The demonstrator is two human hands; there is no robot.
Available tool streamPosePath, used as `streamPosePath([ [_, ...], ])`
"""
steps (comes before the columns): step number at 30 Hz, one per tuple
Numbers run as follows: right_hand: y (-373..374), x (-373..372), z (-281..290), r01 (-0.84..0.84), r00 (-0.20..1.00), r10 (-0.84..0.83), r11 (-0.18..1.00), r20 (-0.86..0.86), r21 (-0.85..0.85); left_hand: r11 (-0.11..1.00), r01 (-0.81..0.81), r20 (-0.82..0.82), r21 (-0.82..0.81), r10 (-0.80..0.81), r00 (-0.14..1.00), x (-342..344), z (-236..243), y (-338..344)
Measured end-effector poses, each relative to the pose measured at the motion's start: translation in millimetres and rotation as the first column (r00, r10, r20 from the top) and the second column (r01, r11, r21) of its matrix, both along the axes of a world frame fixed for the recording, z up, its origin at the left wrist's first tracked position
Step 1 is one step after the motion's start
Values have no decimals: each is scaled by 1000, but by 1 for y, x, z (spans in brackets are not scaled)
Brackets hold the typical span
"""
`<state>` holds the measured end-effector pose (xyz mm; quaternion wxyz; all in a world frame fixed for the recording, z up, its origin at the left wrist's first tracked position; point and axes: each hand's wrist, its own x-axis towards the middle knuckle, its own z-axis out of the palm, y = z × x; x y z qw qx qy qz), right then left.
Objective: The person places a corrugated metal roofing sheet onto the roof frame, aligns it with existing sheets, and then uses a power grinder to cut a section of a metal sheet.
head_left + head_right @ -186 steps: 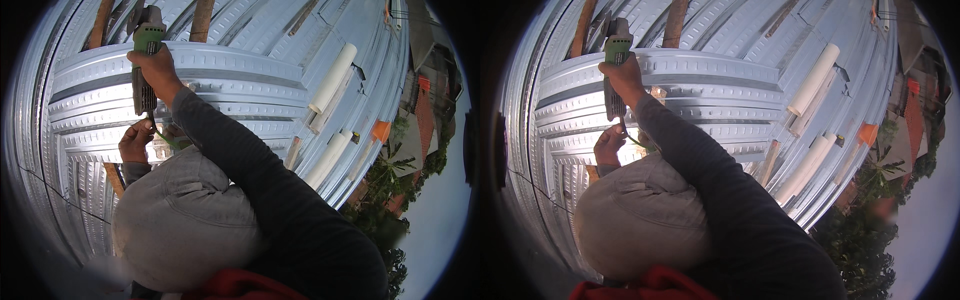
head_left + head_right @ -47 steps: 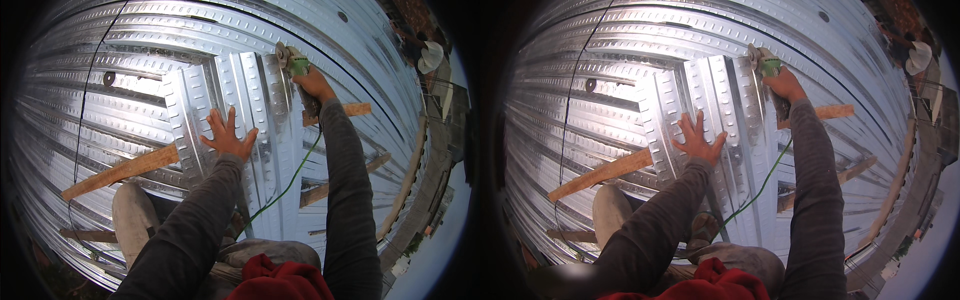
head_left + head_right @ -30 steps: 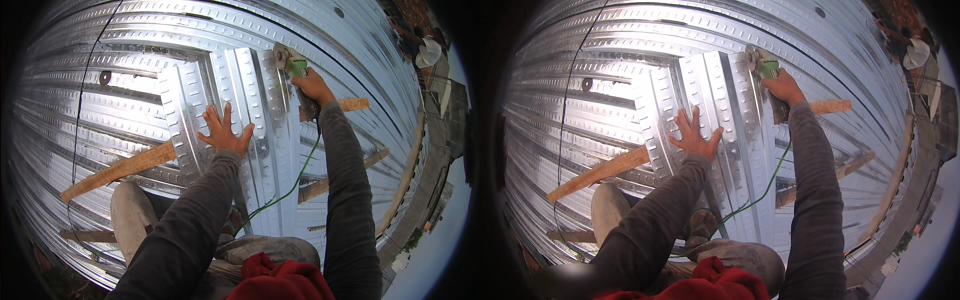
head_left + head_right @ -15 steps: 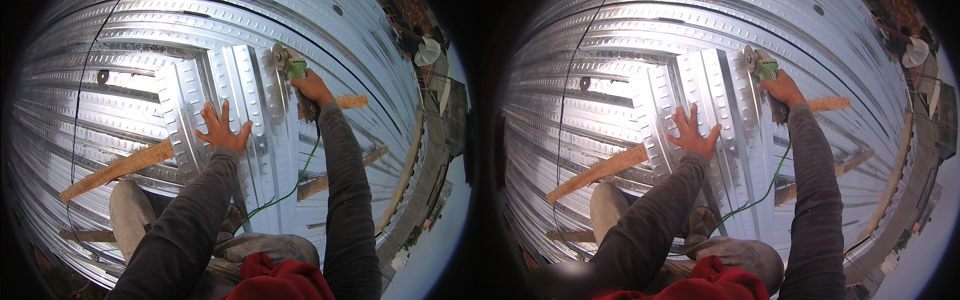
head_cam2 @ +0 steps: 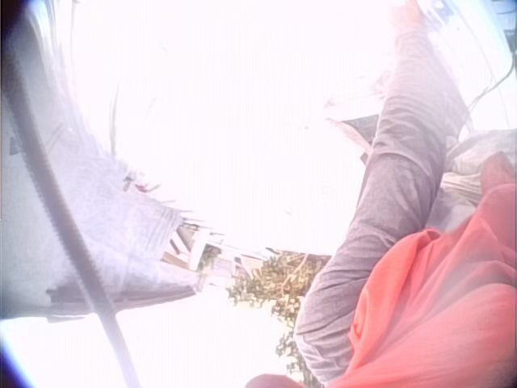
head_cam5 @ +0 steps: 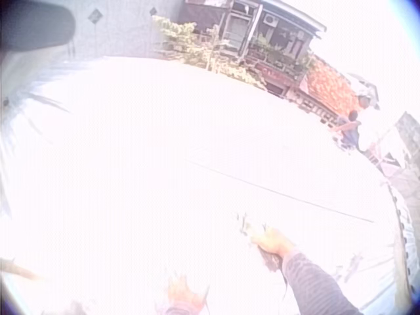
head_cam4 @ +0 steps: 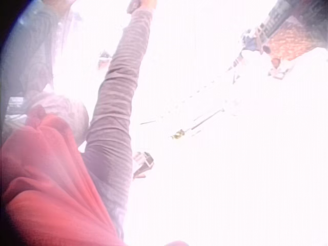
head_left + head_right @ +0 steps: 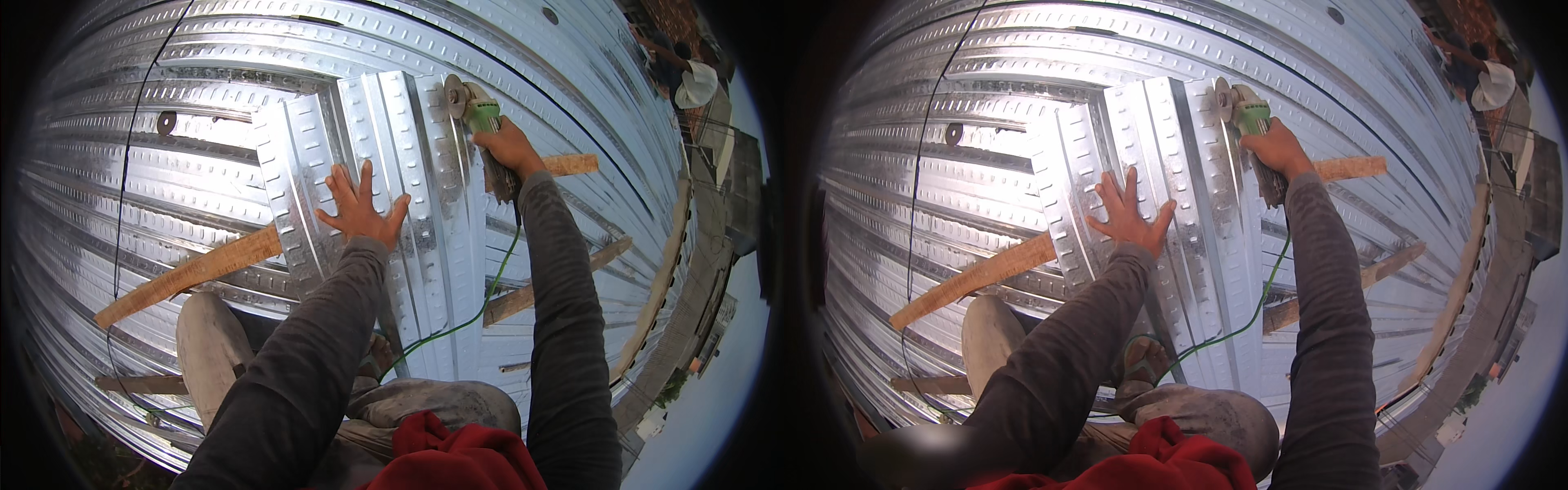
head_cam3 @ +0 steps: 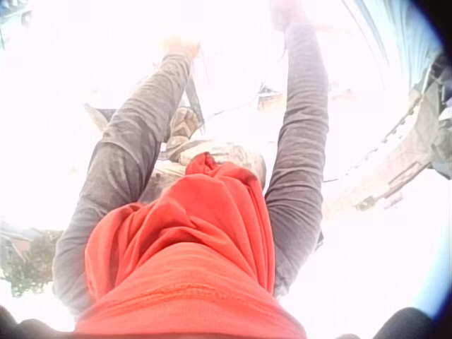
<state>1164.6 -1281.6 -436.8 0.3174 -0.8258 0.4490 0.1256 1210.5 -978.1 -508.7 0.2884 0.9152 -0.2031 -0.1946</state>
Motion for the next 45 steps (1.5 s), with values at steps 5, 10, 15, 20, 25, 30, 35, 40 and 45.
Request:
streamPosePath([
  [5, -5, -10, -10, 17, 1000, -17, 999, 6, 32, 1000, -11, -7, -18, 11, 1000, -1, -6, 0],
  [10, 0, -13, -7, 8, 1000, -8, 999, 4, 31, 1000, -6, -7, -10, 6, 1000, -1, -6, 1],
  [15, -1, -19, -9, 9, 1000, -9, 999, -3, 38, 1000, 2, 2, -12, -2, 1000, -1, -7, 1],
  [20, 3, -23, -6, 2, 1000, -2, 1000, -12, 21, 1000, -1, 0, 0, 1, 1000, -1, -4, 0],
  [25, 3, -30, -11, 6, 999, -6, 1000, -39, 5, 1000, -8, -25, -27, 7, 1000, -1, 0, 0],
  [30, 8, -31, -6, 10, 1000, -10, 1000, -26, 19, 1000, -1, -23, 1, 1, 1000, 0, 3, -1],
  [35, 12, -33, 0, 12, 999, -10, 999, -47, 40, 999, -13, -31, -36, 11, 999, 0, -6, 1],
  [40, 20, -36, 8, 33, 997, -31, 999, -74, 22, 999, -12, -34, -30, 11, 999, 0, -7, 1],
  [45, 25, -44, 7, 47, 998, -45, 998, -49, 37, 1000, -15, -3, -13, 15, 1000, -2, -1, 2],
])
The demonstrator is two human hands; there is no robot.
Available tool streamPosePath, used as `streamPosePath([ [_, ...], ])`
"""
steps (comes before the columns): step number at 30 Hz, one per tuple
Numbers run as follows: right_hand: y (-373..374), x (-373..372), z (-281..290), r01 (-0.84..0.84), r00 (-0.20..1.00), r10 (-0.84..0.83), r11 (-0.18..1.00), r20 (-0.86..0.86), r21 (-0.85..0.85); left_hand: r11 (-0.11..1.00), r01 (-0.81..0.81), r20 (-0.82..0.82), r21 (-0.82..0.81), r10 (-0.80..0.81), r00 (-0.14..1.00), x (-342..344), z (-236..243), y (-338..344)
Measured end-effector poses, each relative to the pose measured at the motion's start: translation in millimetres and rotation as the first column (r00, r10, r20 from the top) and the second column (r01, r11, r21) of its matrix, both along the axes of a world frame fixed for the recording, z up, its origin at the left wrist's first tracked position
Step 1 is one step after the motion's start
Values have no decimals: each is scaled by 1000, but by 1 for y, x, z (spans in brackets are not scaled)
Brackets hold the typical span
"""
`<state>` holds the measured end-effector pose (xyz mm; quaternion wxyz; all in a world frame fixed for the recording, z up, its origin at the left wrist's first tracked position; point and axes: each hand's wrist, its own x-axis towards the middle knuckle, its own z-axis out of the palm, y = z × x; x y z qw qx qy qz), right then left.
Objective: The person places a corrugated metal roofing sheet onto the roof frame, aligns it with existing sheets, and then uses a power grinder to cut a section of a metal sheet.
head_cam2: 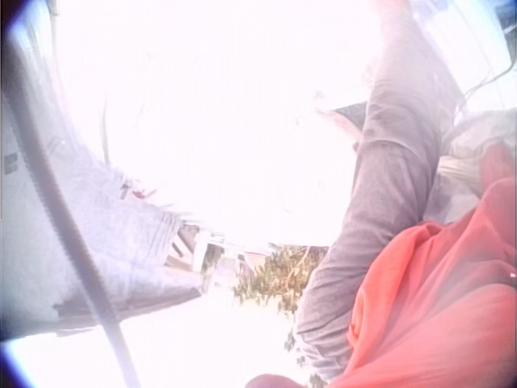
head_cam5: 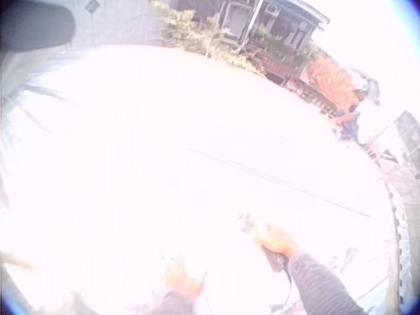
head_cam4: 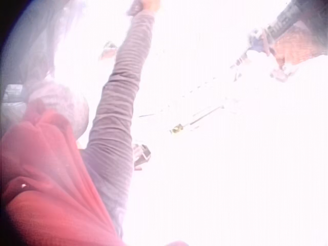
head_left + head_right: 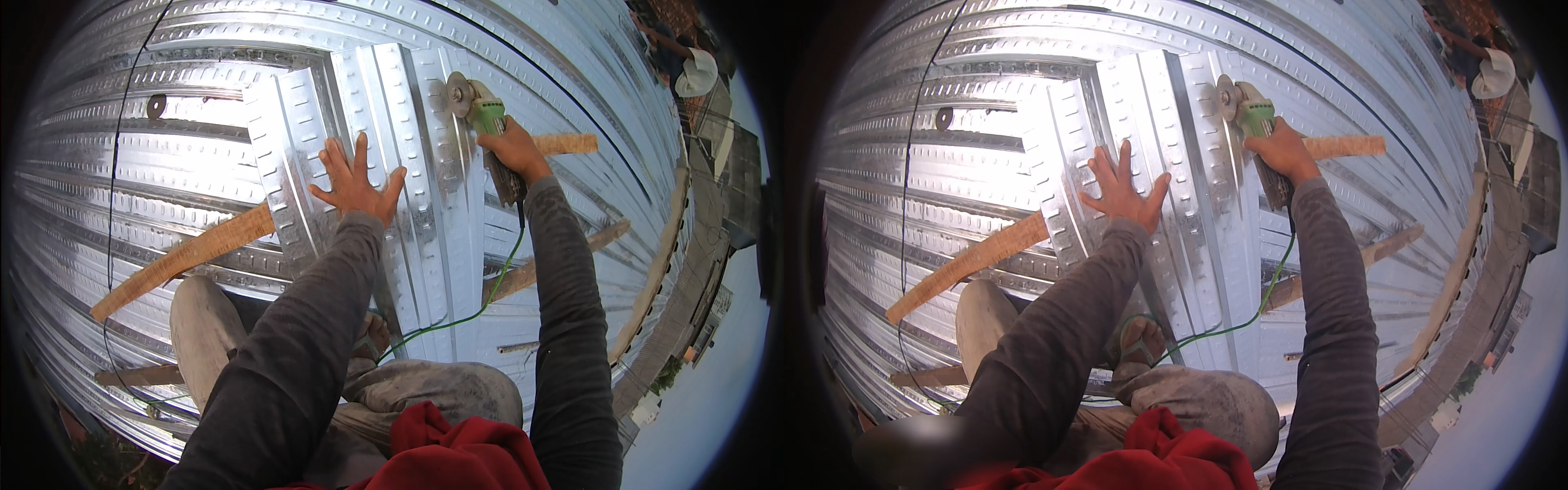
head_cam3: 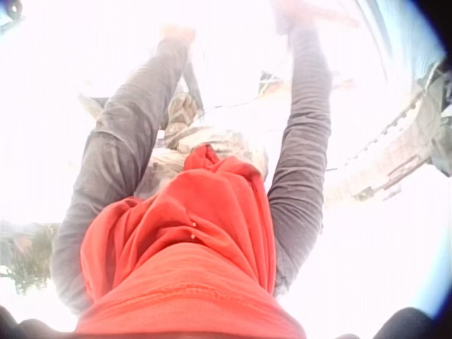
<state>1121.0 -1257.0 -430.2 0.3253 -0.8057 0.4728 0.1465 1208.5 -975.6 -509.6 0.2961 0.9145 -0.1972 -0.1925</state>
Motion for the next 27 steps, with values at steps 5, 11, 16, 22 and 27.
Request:
streamPosePath([
  [5, 8, 0, 7, -50, 998, 50, 999, 42, -11, 998, 18, 10, 60, -19, 1000, 4, -1, -1],
  [11, 0, -21, -4, 46, 968, -93, 979, 232, 200, 980, 139, -194, 140, -110, 975, 5, 7, -6],
  [16, 14, -2, 6, -27, 996, 24, 999, 83, 30, 997, 29, -10, 70, -28, 1000, 3, -1, 0],
  [22, 12, -9, 7, -6, 999, 5, 1000, 47, 22, 999, 37, -31, 19, -36, 999, 1, -1, -4],
  [27, 10, -12, 7, -9, 997, 4, 998, 73, 62, 999, 26, -49, 24, -25, 998, 3, -2, -2],
])
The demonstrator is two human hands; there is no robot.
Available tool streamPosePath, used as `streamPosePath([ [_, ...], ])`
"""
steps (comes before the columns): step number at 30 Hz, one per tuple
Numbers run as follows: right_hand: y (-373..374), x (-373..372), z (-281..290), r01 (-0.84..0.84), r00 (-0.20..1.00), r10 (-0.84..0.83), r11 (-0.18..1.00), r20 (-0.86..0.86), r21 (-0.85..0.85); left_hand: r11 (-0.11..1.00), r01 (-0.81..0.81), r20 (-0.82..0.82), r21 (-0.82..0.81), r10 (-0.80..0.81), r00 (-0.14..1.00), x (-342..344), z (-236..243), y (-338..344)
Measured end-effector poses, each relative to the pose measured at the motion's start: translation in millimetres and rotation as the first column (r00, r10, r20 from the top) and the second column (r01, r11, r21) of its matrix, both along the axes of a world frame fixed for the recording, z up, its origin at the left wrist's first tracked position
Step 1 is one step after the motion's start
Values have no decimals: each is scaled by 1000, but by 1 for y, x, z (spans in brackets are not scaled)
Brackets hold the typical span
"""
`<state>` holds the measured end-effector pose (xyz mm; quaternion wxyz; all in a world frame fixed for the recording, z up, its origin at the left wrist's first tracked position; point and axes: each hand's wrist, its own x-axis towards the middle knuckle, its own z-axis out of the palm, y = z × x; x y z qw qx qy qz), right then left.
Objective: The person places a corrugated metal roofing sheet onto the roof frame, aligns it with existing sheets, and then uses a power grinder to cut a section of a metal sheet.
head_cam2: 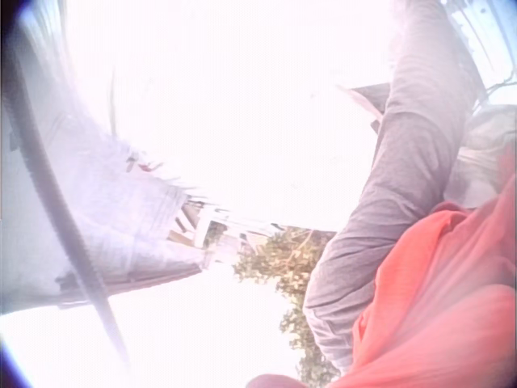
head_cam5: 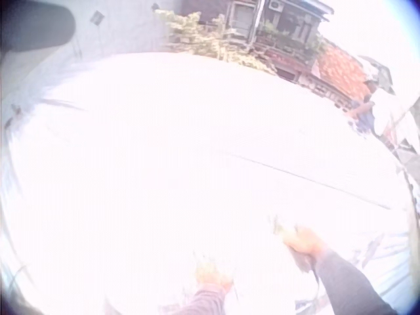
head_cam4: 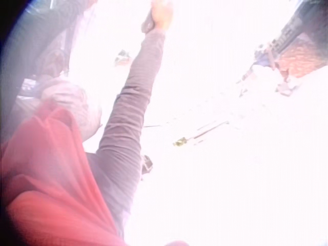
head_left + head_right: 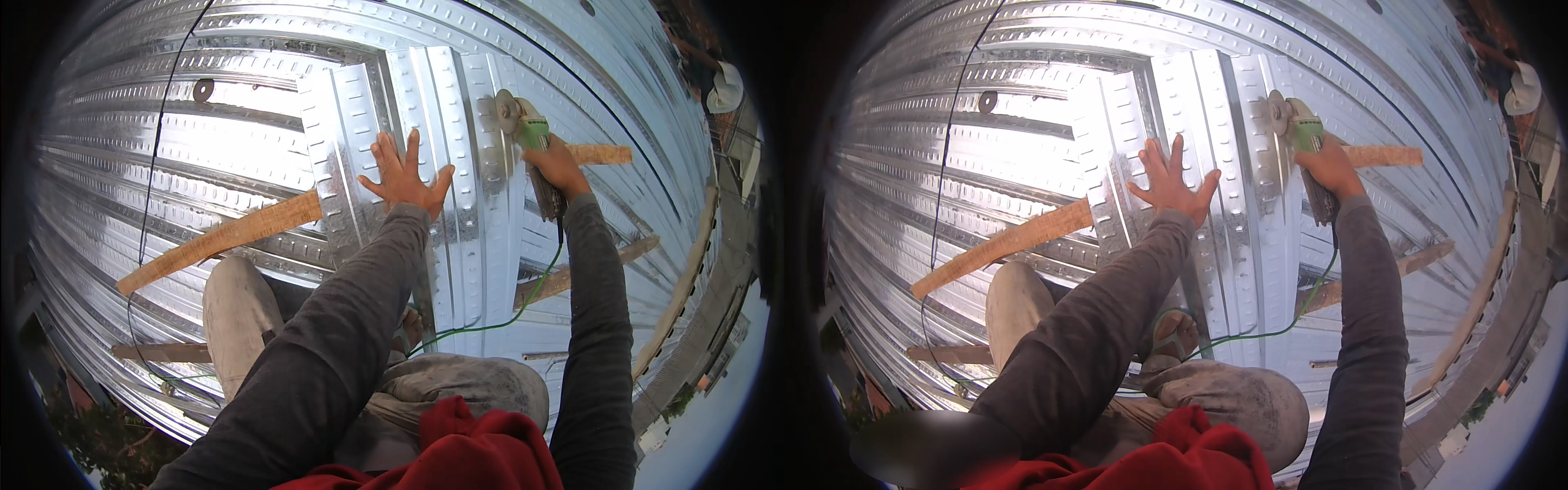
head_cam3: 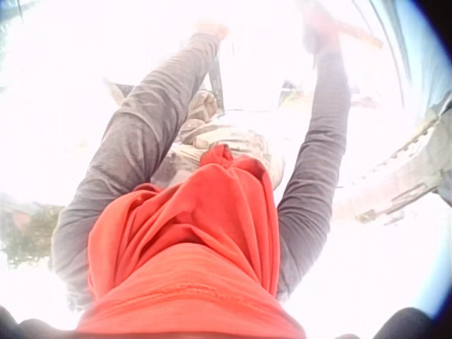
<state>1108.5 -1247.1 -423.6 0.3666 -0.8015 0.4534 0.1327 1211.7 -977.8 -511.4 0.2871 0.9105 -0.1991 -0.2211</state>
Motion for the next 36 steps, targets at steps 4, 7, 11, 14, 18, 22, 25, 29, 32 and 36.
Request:
streamPosePath([
  [4, 0, -9, -2, -4, 999, 2, 999, -49, -34, 1000, -5, 15, -3, 5, 1000, -1, -2, 1],
  [7, 1, -14, 0, -33, 999, 32, 999, -26, -42, 1000, 1, 7, 10, -1, 1000, -3, -2, 2],
  [11, 6, -10, 5, -19, 999, 19, 1000, -43, -15, 999, 16, -44, 37, -15, 999, 1, 3, 2],
  [14, 9, -8, 7, -21, 1000, 21, 1000, -21, -2, 1000, -8, 34, 13, 8, 999, -1, -2, -1],
  [18, 5, -19, -4, -16, 1000, 16, 1000, -6, -20, 1000, -4, 26, 10, 4, 1000, -1, 0, -2],
  [22, 5, -21, -5, -32, 999, 29, 998, -44, -51, 1000, -4, 20, 3, 4, 1000, 0, 0, 0],
  [25, 8, -24, -2, -50, 998, 49, 998, -46, -39, 1000, -4, 13, -1, 4, 1000, -1, -1, 2],
  [29, 5, -33, -7, -45, 994, 40, 998, -105, -43, 1000, 4, 34, 2, -4, 999, -4, -2, 1],
  [32, 9, -36, -5, -38, 997, 34, 998, -70, -48, 1000, 6, 44, 16, -7, 999, -4, -5, 0],
  [36, 26, -28, 15, -24, 1000, 24, 1000, -12, 8, 999, 3, 75, 39, -6, 997, -2, -6, 1],
])
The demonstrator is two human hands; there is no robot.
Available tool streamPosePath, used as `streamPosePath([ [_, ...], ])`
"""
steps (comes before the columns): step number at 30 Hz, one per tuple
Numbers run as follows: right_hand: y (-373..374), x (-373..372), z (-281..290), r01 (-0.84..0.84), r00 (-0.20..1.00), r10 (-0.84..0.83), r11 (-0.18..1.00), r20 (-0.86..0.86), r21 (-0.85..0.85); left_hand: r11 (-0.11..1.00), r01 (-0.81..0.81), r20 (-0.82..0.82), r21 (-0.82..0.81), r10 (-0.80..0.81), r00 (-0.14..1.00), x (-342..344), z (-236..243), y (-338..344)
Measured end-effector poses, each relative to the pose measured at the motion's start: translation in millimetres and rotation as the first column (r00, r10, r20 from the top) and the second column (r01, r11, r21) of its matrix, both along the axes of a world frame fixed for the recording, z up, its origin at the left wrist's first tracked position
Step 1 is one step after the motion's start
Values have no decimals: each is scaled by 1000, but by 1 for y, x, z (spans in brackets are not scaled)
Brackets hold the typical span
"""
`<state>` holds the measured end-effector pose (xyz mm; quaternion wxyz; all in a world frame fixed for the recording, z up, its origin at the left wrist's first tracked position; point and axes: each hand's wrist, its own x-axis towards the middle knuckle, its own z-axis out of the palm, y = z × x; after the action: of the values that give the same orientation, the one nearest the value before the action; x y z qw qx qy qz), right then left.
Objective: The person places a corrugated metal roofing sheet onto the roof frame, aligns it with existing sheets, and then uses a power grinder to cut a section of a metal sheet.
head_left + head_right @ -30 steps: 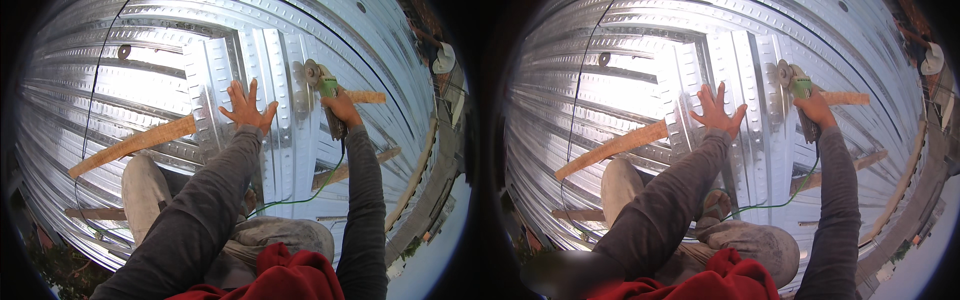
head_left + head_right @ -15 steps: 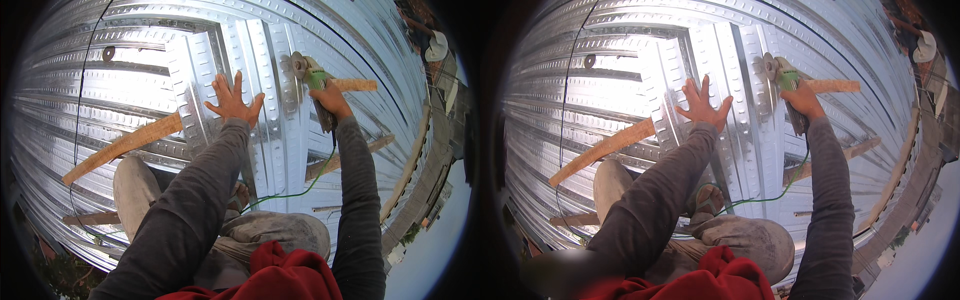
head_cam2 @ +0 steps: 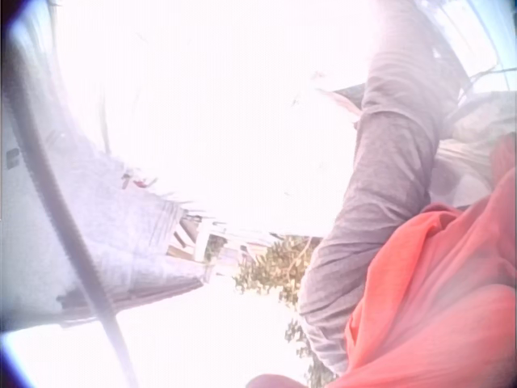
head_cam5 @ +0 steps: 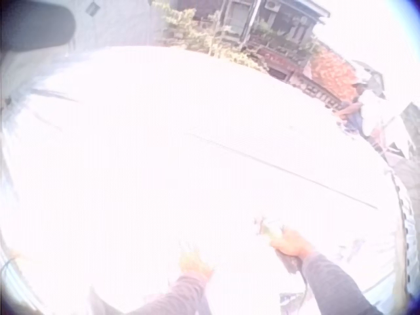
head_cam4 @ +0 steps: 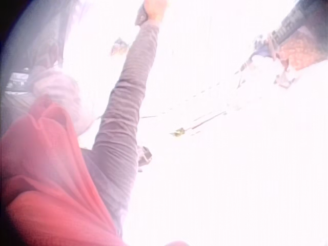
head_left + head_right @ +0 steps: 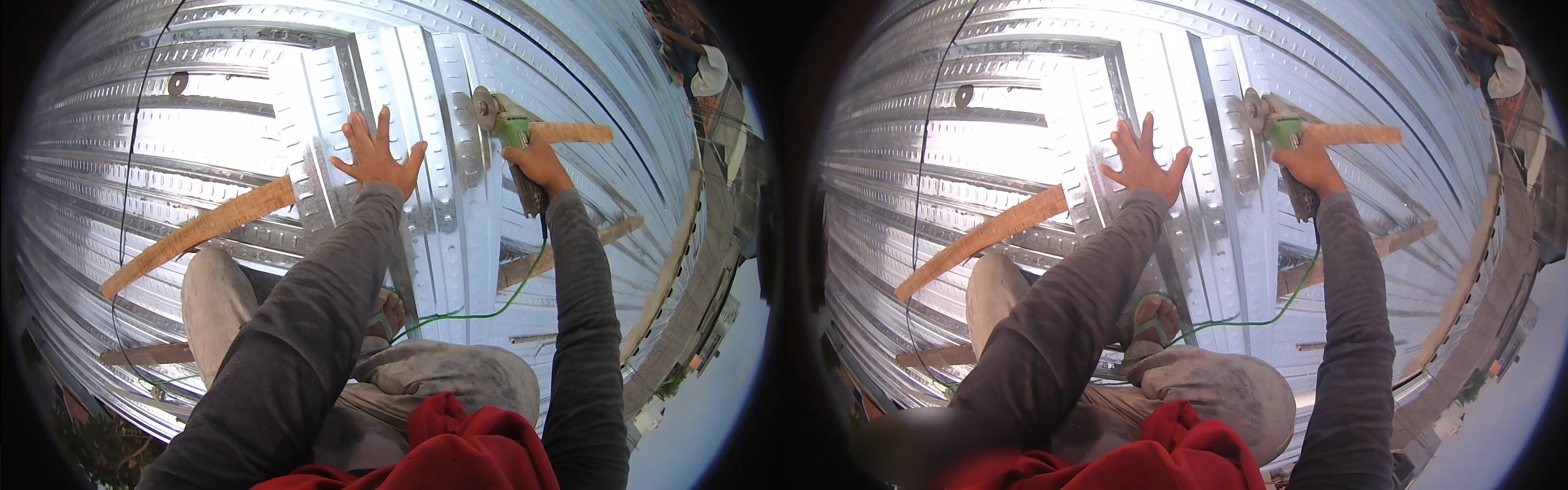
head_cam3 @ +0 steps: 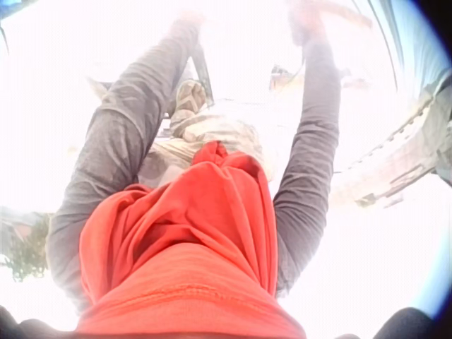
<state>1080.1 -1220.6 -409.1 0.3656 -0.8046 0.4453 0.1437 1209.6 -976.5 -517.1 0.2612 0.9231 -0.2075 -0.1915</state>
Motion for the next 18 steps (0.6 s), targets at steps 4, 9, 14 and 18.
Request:
streamPosePath([
  [4, 3, -5, 3, 26, 1000, -26, 1000, 9, -4, 993, 91, -61, 77, -86, 994, 1, 10, 8],
  [9, -4, -21, -17, 9, 1000, -10, 999, -13, -49, 900, 326, -284, 290, -244, 927, -26, 44, 54],
  [14, 2, -25, -11, 14, 999, -15, 999, -33, -32, 870, 359, -341, 339, -242, 908, -33, 35, 57],
  [18, 1, -33, -15, 15, 998, -20, 997, -60, -77, 870, 372, -364, 324, -248, 898, -31, 29, 56],
])
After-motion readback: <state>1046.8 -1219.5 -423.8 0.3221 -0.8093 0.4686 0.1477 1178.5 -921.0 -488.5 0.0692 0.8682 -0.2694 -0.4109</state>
